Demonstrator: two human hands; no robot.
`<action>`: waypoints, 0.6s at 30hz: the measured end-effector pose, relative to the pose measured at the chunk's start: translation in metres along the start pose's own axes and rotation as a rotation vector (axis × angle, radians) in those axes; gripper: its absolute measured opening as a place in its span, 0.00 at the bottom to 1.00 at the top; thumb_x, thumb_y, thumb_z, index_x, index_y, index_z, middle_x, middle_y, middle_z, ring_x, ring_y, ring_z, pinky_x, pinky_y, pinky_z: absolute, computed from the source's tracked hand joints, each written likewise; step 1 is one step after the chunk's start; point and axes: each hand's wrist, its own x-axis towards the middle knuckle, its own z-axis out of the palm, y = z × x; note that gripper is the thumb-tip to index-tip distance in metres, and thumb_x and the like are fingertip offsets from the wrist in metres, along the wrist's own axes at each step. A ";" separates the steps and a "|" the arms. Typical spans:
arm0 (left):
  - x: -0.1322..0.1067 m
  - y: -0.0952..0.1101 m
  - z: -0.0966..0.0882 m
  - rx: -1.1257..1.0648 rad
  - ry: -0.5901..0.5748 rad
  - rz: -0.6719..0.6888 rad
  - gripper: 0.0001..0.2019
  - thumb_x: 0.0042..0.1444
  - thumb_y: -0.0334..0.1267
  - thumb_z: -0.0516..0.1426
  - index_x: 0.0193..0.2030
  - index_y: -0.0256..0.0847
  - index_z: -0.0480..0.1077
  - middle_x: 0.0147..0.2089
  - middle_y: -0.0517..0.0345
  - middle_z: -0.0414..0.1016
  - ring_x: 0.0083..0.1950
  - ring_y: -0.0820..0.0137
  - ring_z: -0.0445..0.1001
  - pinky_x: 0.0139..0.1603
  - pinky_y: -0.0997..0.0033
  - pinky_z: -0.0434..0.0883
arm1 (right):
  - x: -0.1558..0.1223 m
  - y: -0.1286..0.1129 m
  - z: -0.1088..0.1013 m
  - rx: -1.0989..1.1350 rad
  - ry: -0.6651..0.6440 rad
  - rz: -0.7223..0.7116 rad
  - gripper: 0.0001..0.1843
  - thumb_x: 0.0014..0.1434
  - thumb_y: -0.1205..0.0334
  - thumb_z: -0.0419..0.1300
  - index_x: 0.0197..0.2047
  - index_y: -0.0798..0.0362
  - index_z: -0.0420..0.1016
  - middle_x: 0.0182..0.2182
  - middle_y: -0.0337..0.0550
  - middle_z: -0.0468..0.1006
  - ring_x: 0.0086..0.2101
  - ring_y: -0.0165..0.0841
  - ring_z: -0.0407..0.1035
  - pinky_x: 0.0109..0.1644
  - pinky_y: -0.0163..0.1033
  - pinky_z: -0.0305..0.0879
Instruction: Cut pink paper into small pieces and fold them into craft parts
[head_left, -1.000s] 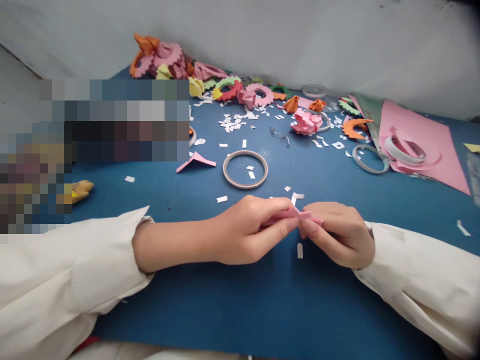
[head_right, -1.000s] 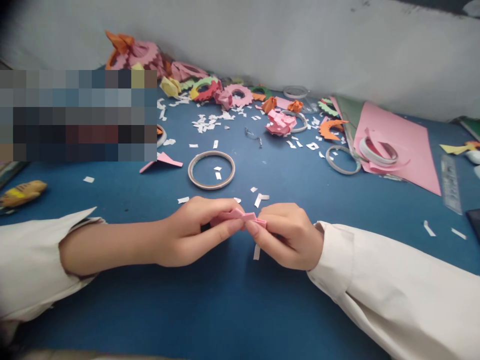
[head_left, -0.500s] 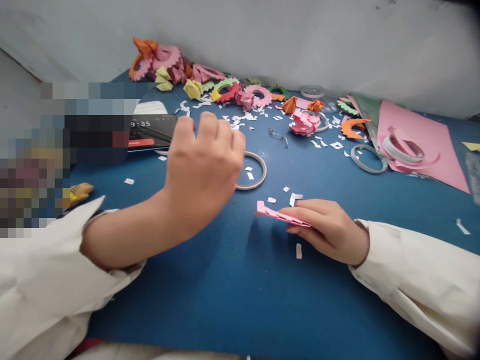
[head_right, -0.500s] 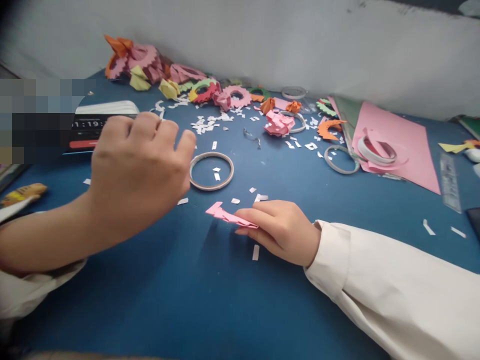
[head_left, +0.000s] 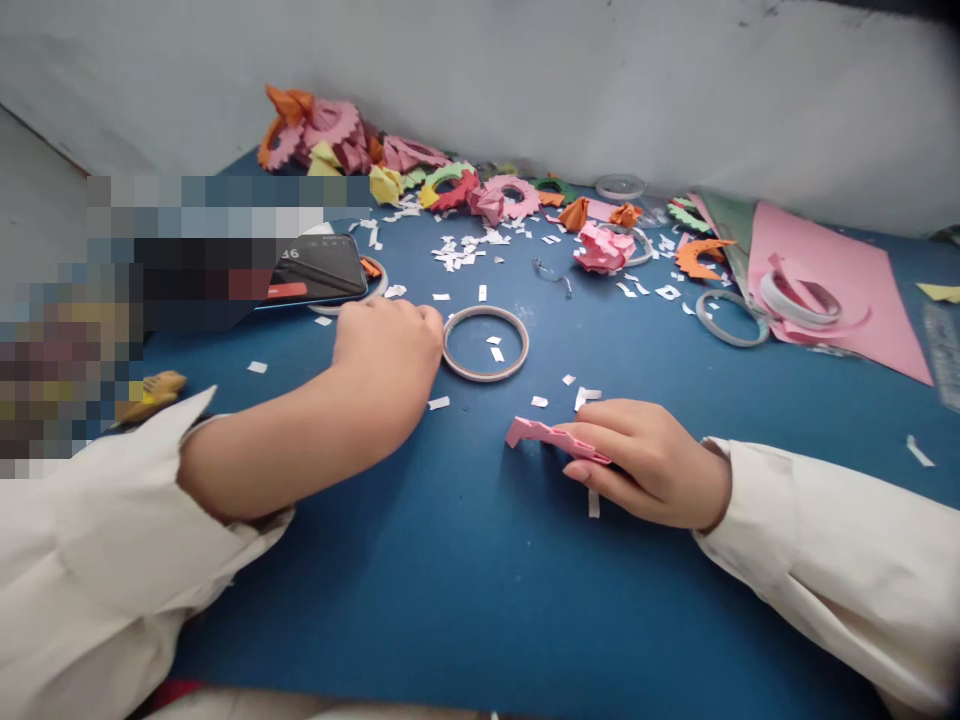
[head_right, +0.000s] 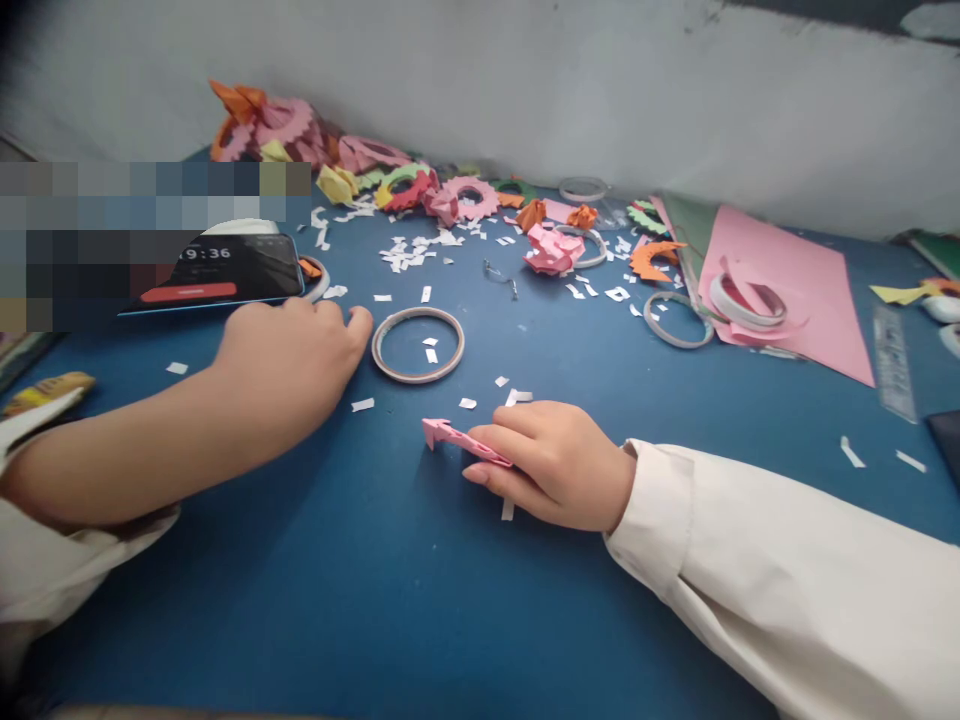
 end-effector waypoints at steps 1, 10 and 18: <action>0.001 0.000 0.000 -0.010 -0.025 -0.012 0.17 0.47 0.18 0.45 0.42 0.31 0.66 0.39 0.40 0.73 0.40 0.57 0.75 0.35 0.69 0.67 | 0.000 0.000 0.000 -0.002 -0.001 0.001 0.11 0.66 0.60 0.48 0.42 0.57 0.67 0.24 0.39 0.65 0.26 0.28 0.54 0.30 0.33 0.52; -0.003 0.010 0.007 -0.099 0.402 -0.060 0.22 0.59 0.24 0.37 0.54 0.30 0.63 0.36 0.42 0.72 0.28 0.65 0.72 0.21 0.75 0.52 | 0.000 -0.001 0.000 0.006 0.010 -0.006 0.14 0.67 0.57 0.47 0.42 0.59 0.68 0.25 0.41 0.66 0.25 0.28 0.54 0.30 0.33 0.52; 0.007 0.027 0.031 -0.154 0.764 0.455 0.23 0.64 0.32 0.43 0.65 0.27 0.51 0.56 0.36 0.67 0.48 0.56 0.71 0.39 0.63 0.68 | -0.001 0.000 0.000 -0.024 0.034 -0.015 0.14 0.66 0.57 0.48 0.43 0.59 0.68 0.26 0.41 0.67 0.26 0.28 0.56 0.31 0.33 0.53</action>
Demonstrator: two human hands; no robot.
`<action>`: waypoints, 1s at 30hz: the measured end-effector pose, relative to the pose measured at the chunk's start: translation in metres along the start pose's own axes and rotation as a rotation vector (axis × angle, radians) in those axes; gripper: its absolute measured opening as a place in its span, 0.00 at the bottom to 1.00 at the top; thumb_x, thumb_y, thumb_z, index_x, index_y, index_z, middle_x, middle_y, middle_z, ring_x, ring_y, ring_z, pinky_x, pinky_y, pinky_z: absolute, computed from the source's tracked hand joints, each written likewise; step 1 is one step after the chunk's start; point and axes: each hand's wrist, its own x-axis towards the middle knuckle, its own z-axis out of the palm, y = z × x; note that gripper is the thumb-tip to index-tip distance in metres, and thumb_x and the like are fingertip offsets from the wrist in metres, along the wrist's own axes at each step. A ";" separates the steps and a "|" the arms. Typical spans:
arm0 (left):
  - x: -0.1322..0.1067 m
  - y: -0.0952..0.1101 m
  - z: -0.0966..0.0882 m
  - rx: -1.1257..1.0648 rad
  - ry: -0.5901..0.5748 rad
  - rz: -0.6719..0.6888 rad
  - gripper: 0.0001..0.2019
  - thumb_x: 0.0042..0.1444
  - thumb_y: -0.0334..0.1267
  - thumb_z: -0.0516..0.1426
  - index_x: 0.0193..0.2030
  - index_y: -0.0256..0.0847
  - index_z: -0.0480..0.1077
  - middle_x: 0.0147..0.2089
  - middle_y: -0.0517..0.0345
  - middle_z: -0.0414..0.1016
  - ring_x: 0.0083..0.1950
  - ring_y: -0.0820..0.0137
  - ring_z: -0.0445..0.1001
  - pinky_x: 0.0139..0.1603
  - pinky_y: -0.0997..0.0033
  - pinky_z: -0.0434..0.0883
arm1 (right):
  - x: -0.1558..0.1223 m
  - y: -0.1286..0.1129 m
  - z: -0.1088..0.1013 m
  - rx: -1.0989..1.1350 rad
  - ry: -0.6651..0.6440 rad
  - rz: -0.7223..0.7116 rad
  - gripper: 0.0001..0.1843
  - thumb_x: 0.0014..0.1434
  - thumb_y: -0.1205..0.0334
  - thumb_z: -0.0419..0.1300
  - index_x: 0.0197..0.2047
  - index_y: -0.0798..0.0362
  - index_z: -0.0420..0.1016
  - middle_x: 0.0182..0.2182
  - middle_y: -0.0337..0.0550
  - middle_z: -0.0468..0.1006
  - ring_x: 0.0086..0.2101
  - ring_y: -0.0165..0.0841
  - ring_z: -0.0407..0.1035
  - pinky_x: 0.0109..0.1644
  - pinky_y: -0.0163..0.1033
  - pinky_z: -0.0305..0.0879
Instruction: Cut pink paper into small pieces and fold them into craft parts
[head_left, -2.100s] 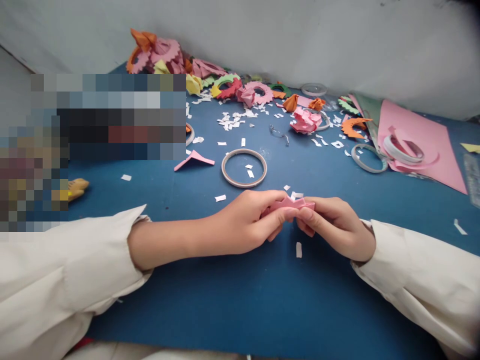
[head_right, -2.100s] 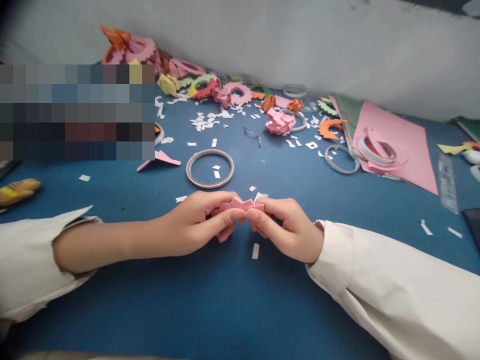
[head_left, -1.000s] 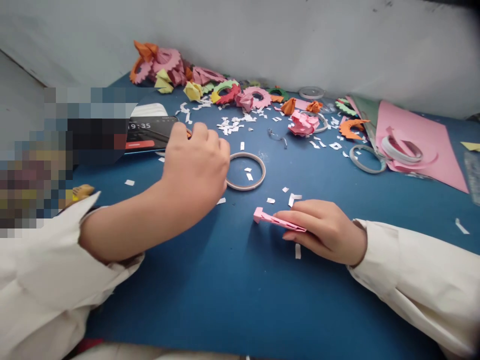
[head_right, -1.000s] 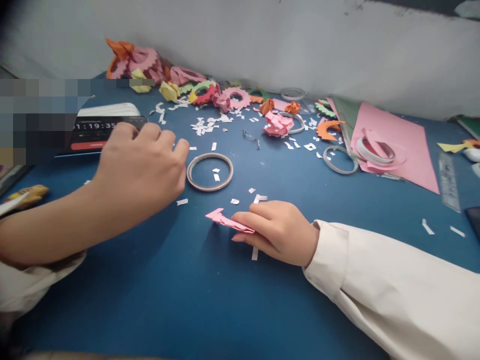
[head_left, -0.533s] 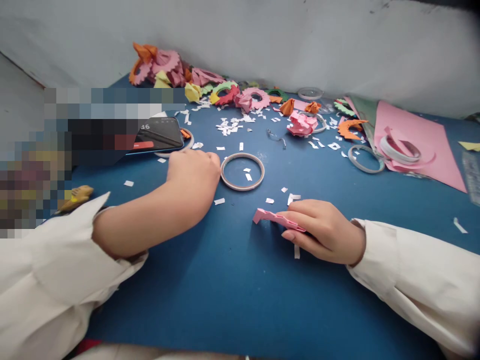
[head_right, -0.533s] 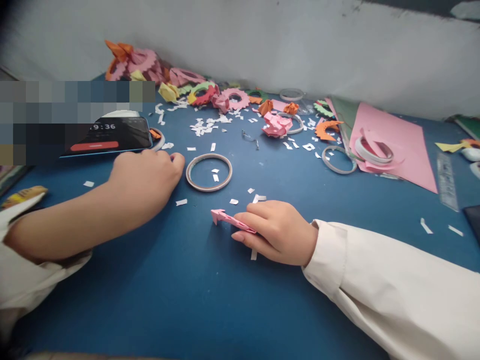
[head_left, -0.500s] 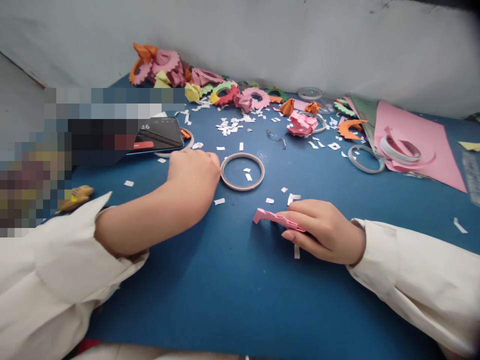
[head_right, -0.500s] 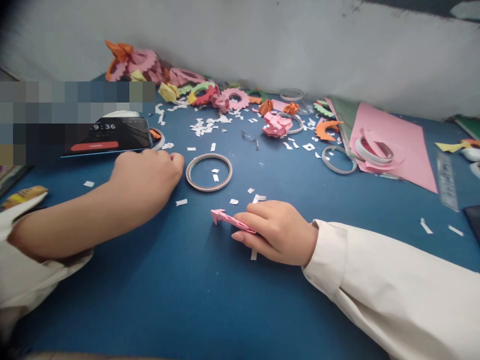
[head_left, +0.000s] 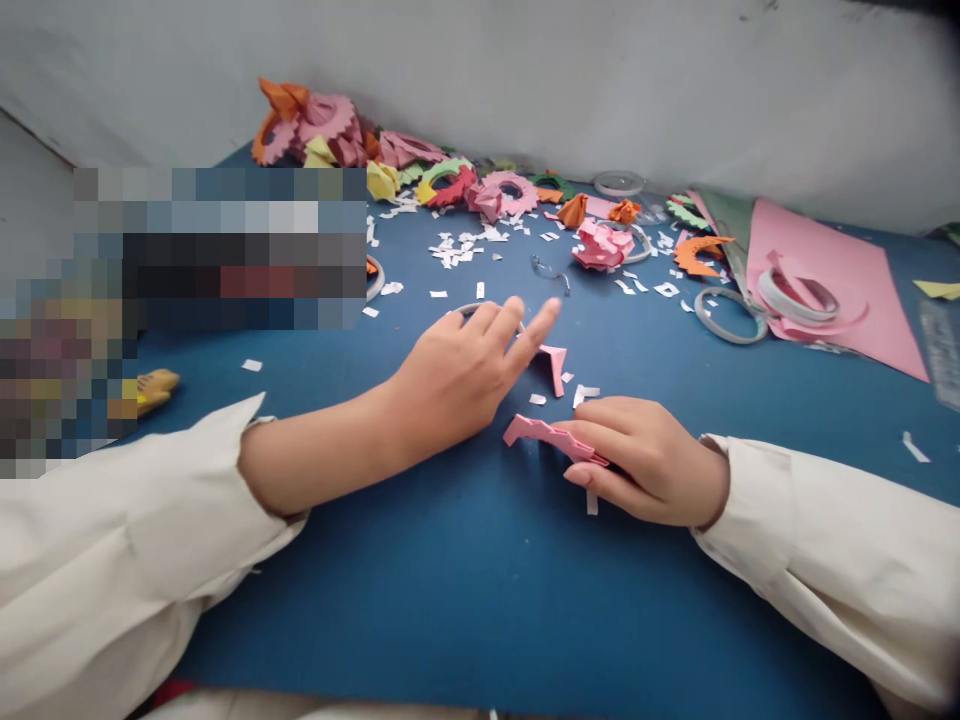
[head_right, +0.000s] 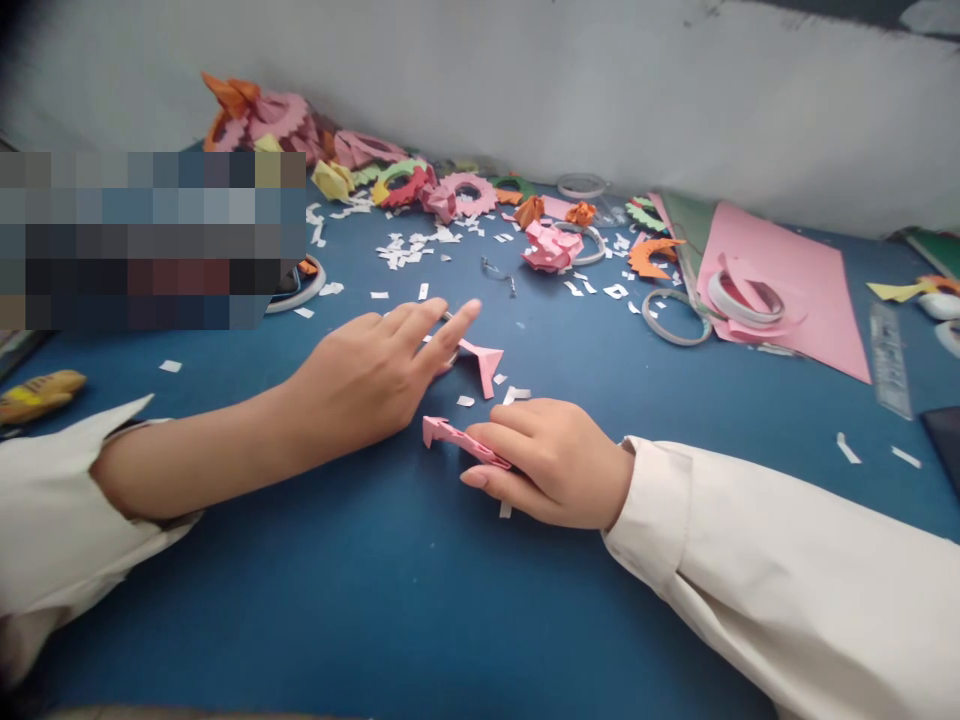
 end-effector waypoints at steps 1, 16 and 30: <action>0.000 0.000 0.001 -0.012 -0.029 -0.022 0.22 0.65 0.36 0.44 0.62 0.26 0.57 0.53 0.36 0.68 0.47 0.55 0.71 0.39 0.62 0.68 | 0.000 0.000 0.000 -0.002 0.001 -0.003 0.14 0.66 0.57 0.47 0.43 0.59 0.68 0.26 0.41 0.67 0.26 0.28 0.55 0.31 0.33 0.53; -0.004 0.008 0.005 -0.518 0.307 -0.104 0.10 0.64 0.34 0.45 0.32 0.38 0.62 0.22 0.63 0.62 0.22 0.71 0.58 0.28 0.70 0.58 | 0.001 -0.002 0.000 -0.035 0.010 0.022 0.11 0.65 0.61 0.48 0.46 0.57 0.67 0.27 0.40 0.68 0.26 0.27 0.57 0.30 0.33 0.54; -0.003 0.007 0.004 -0.664 0.222 -0.077 0.15 0.63 0.33 0.44 0.23 0.42 0.52 0.19 0.66 0.57 0.22 0.73 0.54 0.32 0.68 0.56 | 0.000 -0.001 -0.001 -0.088 -0.058 -0.175 0.29 0.64 0.41 0.43 0.49 0.57 0.67 0.35 0.47 0.71 0.30 0.30 0.63 0.35 0.37 0.61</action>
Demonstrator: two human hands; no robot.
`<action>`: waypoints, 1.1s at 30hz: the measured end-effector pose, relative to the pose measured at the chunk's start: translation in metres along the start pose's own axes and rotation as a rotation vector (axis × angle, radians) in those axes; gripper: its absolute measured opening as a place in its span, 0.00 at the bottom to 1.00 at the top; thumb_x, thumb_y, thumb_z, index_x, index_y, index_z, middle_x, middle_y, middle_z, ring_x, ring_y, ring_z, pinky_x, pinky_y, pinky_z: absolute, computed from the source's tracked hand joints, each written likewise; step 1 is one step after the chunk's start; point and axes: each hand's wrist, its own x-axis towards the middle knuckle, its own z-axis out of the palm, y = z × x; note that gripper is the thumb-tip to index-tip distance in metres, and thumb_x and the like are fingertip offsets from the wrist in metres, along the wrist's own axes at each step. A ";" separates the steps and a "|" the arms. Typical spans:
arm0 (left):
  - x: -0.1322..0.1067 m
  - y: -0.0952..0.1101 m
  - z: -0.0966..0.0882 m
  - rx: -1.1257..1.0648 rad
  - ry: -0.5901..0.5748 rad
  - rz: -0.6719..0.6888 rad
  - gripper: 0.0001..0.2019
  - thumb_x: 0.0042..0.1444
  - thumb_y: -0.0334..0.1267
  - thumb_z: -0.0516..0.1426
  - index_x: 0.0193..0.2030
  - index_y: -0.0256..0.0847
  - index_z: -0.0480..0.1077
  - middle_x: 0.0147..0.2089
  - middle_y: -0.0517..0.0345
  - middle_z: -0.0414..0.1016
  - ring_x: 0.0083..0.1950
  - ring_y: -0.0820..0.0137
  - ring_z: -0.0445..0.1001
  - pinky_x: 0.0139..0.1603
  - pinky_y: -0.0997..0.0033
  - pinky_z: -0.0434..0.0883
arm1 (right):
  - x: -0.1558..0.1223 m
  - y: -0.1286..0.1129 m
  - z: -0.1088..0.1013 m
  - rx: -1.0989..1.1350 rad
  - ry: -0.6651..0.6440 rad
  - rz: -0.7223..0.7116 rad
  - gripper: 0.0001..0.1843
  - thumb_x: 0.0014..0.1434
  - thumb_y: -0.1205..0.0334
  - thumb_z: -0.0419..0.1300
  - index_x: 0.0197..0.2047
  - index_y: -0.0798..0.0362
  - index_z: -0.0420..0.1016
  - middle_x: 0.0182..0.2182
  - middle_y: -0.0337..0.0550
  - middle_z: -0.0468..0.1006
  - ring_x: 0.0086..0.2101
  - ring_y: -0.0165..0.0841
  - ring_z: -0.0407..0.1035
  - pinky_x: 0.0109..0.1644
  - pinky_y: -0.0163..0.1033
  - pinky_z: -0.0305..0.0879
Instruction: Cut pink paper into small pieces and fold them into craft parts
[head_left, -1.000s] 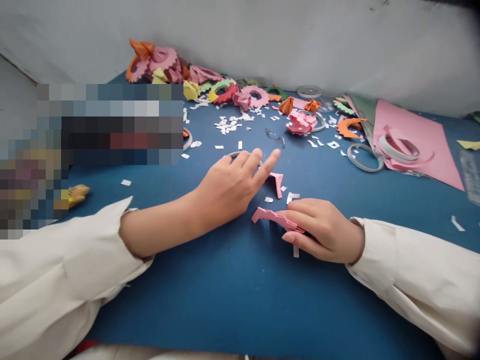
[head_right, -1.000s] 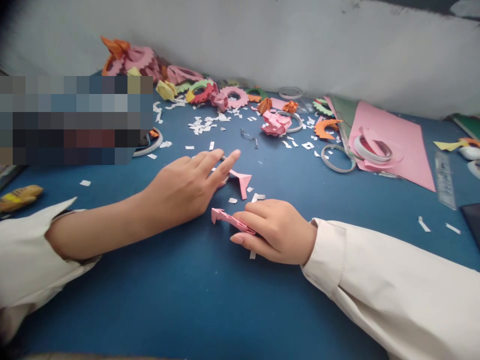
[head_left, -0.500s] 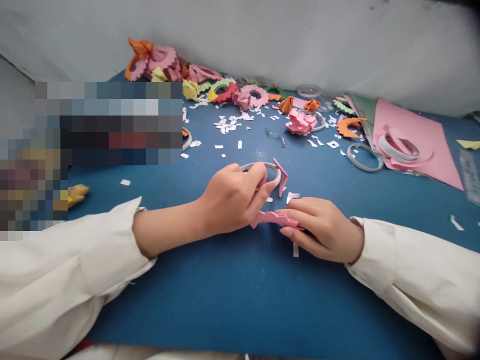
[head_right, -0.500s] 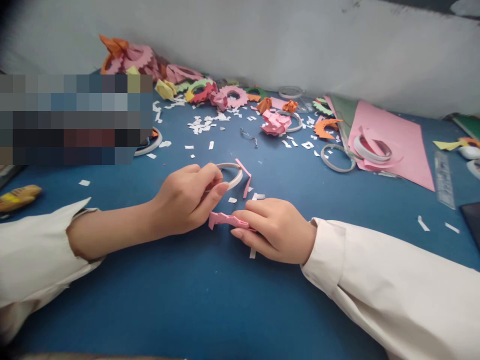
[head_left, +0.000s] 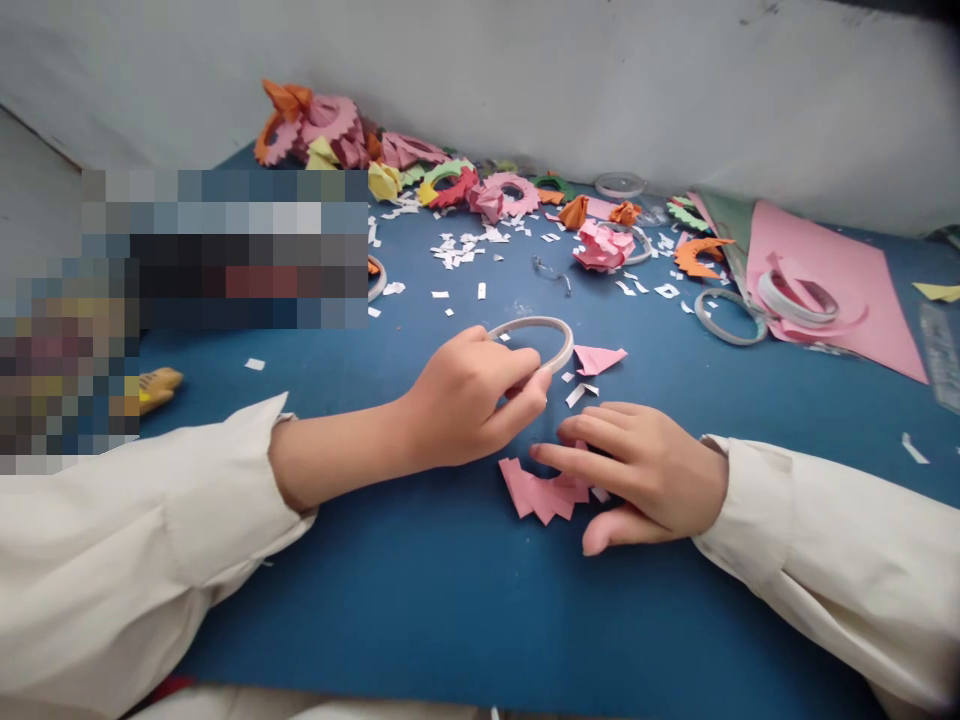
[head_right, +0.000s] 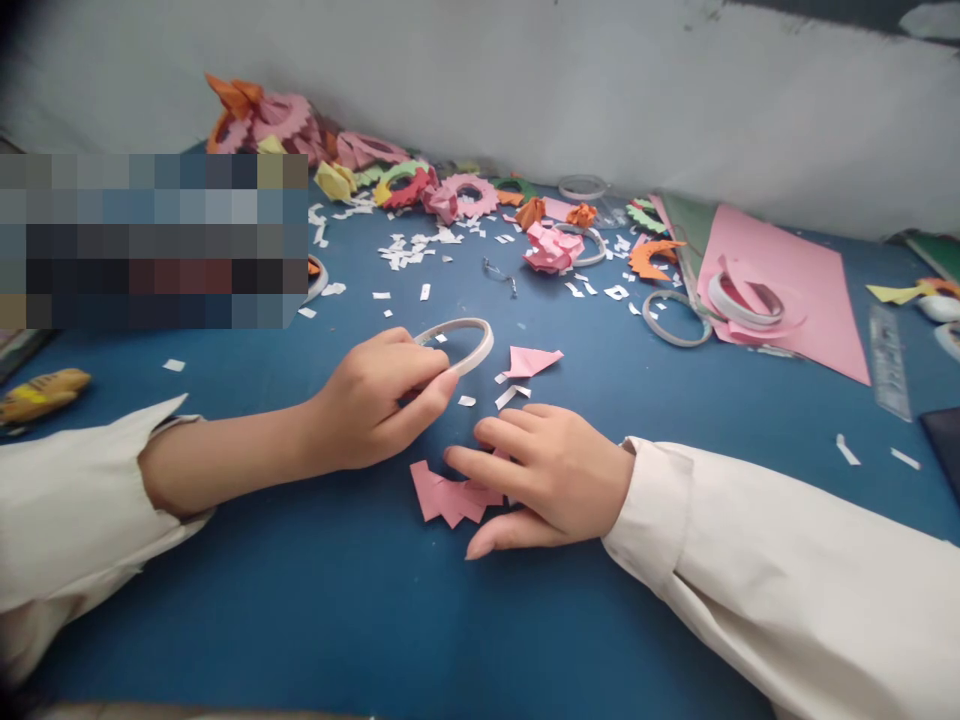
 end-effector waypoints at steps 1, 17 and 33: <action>0.000 0.000 0.000 0.011 -0.002 0.014 0.15 0.62 0.33 0.44 0.23 0.42 0.52 0.19 0.66 0.58 0.22 0.73 0.54 0.32 0.68 0.56 | 0.000 0.000 0.000 0.006 0.007 0.007 0.28 0.65 0.41 0.42 0.49 0.57 0.67 0.35 0.47 0.71 0.30 0.30 0.63 0.35 0.37 0.61; 0.001 0.004 -0.005 0.076 -0.089 0.210 0.07 0.55 0.32 0.43 0.28 0.41 0.57 0.23 0.60 0.63 0.25 0.69 0.59 0.36 0.63 0.58 | 0.000 -0.002 -0.001 -0.124 0.178 0.092 0.14 0.65 0.62 0.48 0.50 0.59 0.63 0.34 0.48 0.74 0.30 0.29 0.68 0.33 0.35 0.66; -0.002 0.000 -0.003 -0.027 -0.088 0.292 0.04 0.51 0.34 0.43 0.32 0.40 0.56 0.27 0.57 0.65 0.27 0.67 0.61 0.36 0.61 0.56 | -0.001 -0.001 0.000 -0.090 0.193 0.112 0.24 0.60 0.72 0.51 0.60 0.58 0.57 0.42 0.50 0.73 0.38 0.31 0.70 0.38 0.36 0.70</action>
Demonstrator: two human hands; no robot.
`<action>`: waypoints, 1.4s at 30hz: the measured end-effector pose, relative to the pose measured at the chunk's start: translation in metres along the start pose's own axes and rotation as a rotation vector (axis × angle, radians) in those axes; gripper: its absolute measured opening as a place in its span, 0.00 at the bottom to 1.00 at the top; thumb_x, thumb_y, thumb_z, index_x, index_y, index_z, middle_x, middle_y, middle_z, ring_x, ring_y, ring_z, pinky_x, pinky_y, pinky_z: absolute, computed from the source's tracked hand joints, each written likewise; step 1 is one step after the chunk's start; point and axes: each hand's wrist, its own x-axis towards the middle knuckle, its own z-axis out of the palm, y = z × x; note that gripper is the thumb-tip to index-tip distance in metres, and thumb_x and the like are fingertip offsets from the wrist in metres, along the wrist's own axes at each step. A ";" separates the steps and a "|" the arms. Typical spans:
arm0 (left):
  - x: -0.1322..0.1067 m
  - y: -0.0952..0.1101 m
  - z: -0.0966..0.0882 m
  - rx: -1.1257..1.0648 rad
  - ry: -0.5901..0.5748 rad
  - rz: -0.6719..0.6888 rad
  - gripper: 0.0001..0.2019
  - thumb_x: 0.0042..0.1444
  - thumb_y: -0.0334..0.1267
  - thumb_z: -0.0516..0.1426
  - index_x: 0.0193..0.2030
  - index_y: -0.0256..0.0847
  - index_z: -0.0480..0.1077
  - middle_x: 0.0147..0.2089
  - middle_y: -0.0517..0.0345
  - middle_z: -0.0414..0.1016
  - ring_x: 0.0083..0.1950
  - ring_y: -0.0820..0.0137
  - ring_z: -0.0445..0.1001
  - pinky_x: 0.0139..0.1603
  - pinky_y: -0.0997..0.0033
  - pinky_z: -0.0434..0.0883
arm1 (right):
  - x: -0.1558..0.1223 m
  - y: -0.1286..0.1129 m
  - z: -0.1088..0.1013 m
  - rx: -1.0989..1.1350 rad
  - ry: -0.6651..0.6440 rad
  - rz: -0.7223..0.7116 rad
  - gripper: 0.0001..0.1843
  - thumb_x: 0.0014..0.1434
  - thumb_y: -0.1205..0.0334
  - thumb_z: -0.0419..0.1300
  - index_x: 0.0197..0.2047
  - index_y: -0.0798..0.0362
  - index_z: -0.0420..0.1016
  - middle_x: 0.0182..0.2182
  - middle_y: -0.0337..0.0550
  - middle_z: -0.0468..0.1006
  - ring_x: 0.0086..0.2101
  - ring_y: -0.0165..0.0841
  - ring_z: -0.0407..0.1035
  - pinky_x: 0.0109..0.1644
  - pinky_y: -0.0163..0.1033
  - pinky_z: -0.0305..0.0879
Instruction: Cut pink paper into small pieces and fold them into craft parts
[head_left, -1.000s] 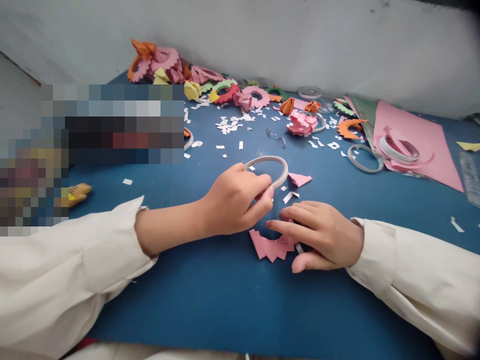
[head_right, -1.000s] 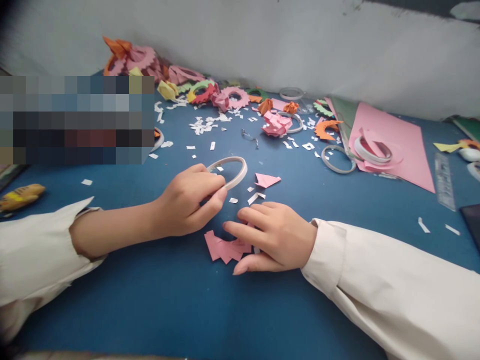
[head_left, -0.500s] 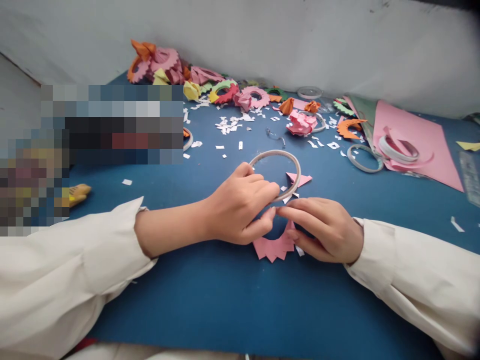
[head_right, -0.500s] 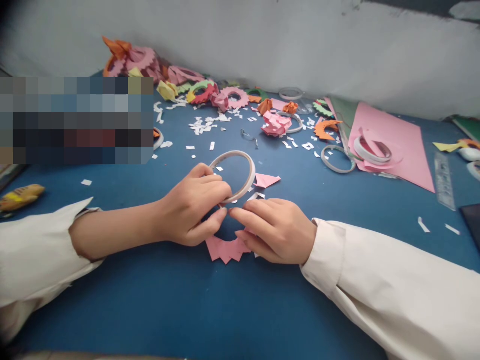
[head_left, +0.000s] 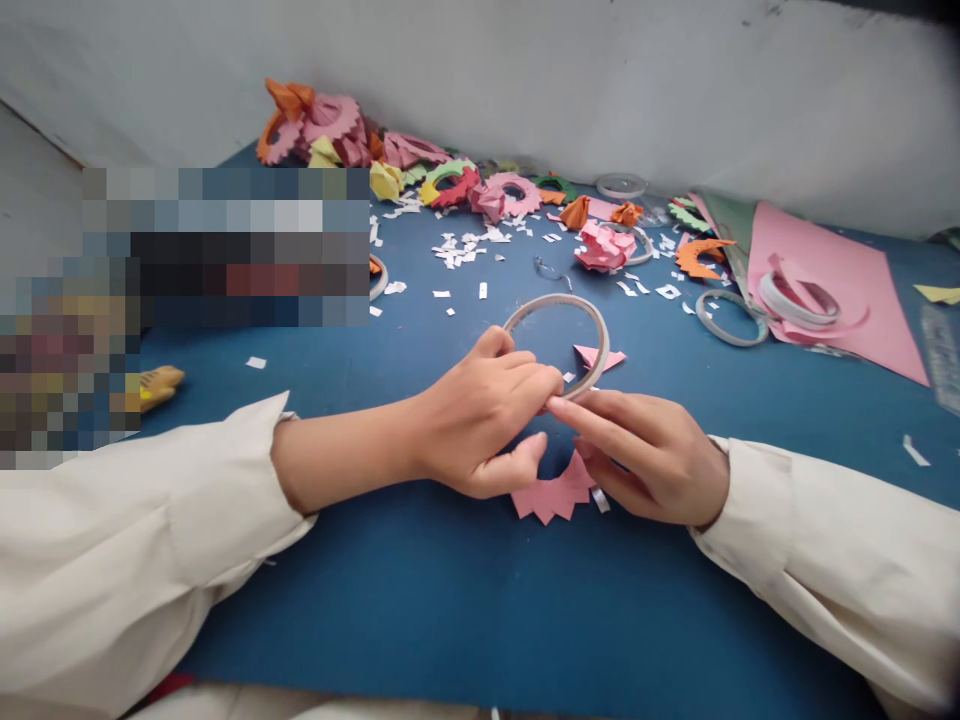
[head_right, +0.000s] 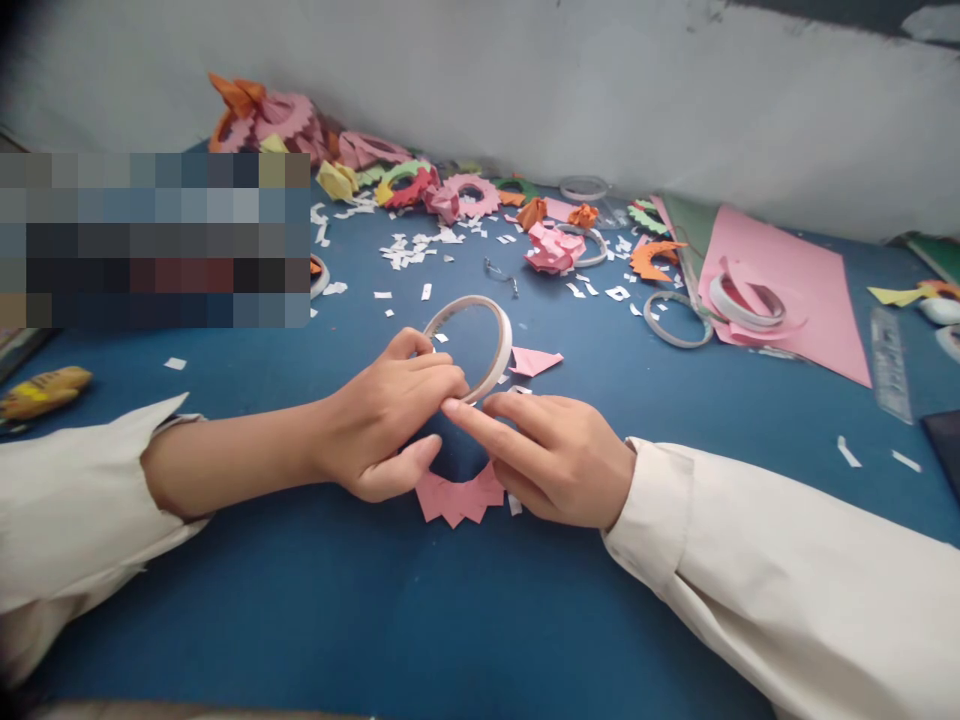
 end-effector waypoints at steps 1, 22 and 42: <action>0.000 0.000 0.000 0.001 0.002 -0.005 0.04 0.50 0.32 0.43 0.32 0.40 0.56 0.27 0.57 0.64 0.27 0.67 0.61 0.36 0.61 0.56 | 0.000 0.000 0.000 -0.011 -0.007 -0.009 0.24 0.60 0.72 0.51 0.60 0.58 0.58 0.42 0.51 0.73 0.39 0.32 0.71 0.39 0.36 0.70; 0.000 0.004 0.004 0.111 -0.027 0.100 0.12 0.64 0.31 0.42 0.34 0.37 0.64 0.23 0.59 0.70 0.22 0.71 0.63 0.31 0.66 0.58 | -0.001 -0.004 0.000 -0.023 0.207 0.033 0.15 0.55 0.73 0.61 0.46 0.57 0.70 0.32 0.42 0.74 0.32 0.26 0.69 0.35 0.31 0.68; 0.001 0.010 0.005 0.228 0.112 0.134 0.11 0.60 0.30 0.46 0.29 0.38 0.66 0.18 0.64 0.67 0.18 0.73 0.59 0.25 0.69 0.59 | -0.004 -0.003 0.003 -0.072 0.222 -0.019 0.10 0.57 0.75 0.55 0.42 0.55 0.69 0.22 0.35 0.62 0.23 0.24 0.56 0.26 0.32 0.54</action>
